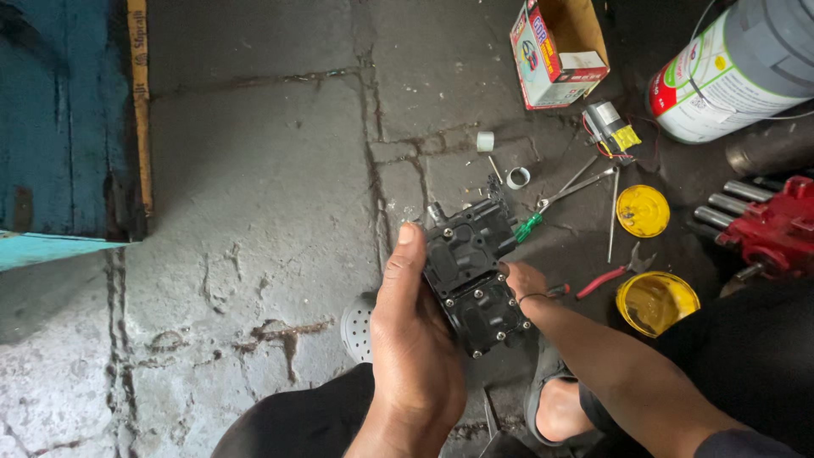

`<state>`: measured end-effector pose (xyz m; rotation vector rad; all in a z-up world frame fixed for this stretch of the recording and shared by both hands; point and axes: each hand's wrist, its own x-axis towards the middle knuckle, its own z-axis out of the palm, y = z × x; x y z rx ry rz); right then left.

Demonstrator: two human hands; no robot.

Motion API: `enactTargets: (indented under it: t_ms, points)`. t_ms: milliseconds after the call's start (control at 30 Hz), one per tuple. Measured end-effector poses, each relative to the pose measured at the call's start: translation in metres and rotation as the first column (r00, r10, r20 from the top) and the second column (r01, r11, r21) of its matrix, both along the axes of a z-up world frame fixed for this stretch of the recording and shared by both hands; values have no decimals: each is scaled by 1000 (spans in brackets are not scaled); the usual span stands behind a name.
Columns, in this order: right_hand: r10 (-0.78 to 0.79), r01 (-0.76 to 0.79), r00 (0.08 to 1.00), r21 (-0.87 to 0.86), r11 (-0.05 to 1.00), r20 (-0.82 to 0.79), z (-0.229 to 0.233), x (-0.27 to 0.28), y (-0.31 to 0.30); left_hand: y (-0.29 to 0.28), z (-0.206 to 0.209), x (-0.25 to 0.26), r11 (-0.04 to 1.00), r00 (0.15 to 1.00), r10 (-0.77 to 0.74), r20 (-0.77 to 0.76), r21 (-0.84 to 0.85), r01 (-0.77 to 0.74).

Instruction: The person disassembles and reassembles a mechanical component using a screwdriver to remove and replace screws and small metal parts.

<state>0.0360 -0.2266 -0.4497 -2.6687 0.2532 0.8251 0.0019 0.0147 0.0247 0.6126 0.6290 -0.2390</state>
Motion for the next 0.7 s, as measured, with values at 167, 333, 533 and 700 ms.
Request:
enactTargets:
  t_ms: [167,333,533,700]
  points:
    - [-21,7,986,-89,996,-163,-8,7,3,-4,0,4,1000,1000,11,-11,-16,-11]
    - [84,-91,995,-130,987,-61,4,4,9,-7,4,7,999,998,42,-44,-12,-43]
    - [247,-240,968,-116,964,46,16,-7,16,-5,2,4,999,999,24,-42,23,-23]
    - [426,-414,880,-101,905,211,19,-18,14,-2,-1,5,999,999,45,-2,13,-45]
